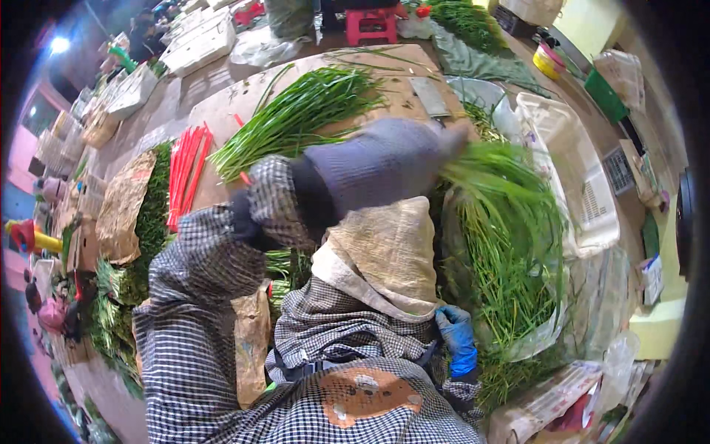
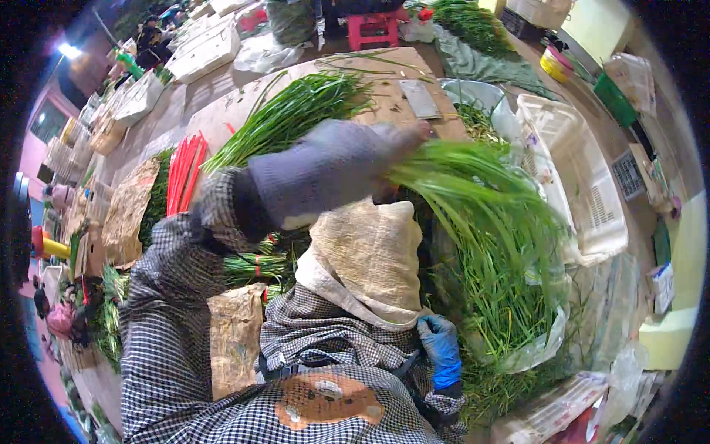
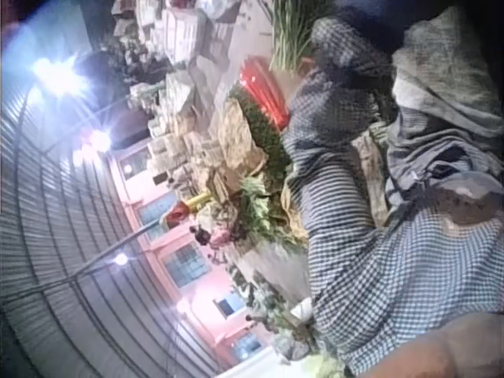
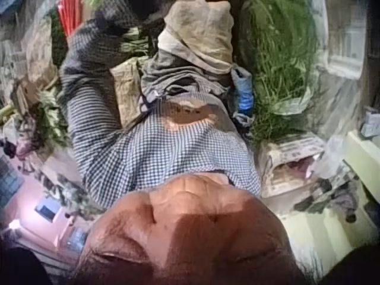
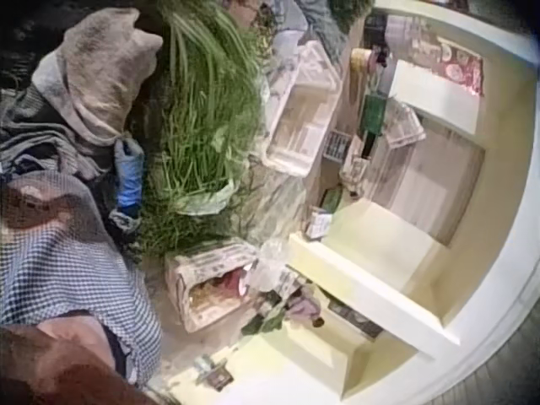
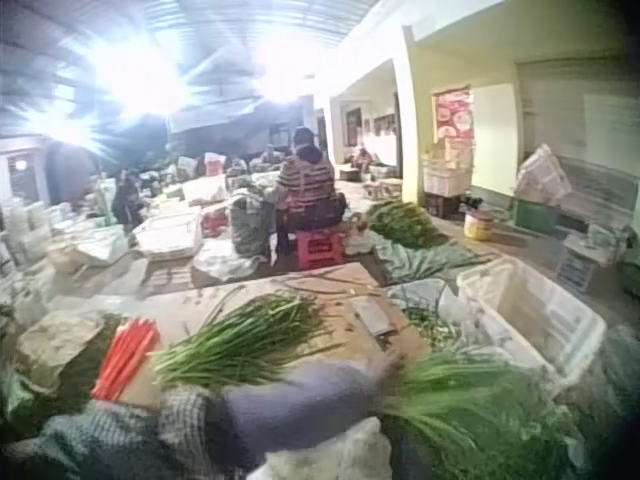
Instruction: The person picks through bunches of leeks by hand to remove debris, trims the ends with a cleaver on a wooden surface, and organizes them into piles and containers.
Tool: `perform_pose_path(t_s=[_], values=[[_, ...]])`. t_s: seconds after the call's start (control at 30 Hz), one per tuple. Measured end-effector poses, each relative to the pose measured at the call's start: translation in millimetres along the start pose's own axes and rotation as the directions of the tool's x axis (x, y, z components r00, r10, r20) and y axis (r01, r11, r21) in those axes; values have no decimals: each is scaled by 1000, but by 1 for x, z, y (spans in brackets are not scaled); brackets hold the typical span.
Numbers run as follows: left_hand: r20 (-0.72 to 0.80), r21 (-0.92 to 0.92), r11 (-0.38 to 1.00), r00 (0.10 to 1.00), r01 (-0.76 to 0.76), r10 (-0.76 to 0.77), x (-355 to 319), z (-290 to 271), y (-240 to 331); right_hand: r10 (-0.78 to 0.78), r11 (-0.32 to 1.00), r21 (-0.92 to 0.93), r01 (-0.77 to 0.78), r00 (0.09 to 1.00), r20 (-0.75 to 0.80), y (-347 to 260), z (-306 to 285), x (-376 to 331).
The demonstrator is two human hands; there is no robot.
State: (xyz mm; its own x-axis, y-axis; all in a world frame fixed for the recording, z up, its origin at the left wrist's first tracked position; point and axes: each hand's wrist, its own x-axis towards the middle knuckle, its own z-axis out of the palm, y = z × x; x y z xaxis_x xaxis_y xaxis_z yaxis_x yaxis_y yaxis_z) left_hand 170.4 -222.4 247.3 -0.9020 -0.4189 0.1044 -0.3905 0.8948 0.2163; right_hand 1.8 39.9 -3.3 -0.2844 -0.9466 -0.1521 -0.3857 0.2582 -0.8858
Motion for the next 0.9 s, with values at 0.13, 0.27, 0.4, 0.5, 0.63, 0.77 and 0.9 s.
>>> perform_pose_path(t_s=[0.13,0.27,0.4,0.5,0.63,0.77,0.9], values=[[-210,253,936,958,246,-195,-59,-24,-83,92,995,-53,-89,994,61,-5,-3,5],[-203,269,802,845,534,-494,-126,-8,-173,211,977,14,-211,977,-27,-2,-5,11],[-26,366,532,580,764,-814,-222,43,-265,117,993,-32,-116,993,19,-39,-12,43],[-138,264,560,605,786,-784,-237,73,-270,130,990,55,-127,990,-54,-46,-16,70],[-91,225,558,588,799,-804,-236,70,-267,76,991,120,-64,992,-102,-70,-8,117],[-38,-44,564,563,825,-826,-244,53,-259,-85,990,112,85,996,1,-123,24,156],[-72,-364,580,599,729,-797,-275,46,-250,-207,978,41,203,963,175,-143,63,175]])
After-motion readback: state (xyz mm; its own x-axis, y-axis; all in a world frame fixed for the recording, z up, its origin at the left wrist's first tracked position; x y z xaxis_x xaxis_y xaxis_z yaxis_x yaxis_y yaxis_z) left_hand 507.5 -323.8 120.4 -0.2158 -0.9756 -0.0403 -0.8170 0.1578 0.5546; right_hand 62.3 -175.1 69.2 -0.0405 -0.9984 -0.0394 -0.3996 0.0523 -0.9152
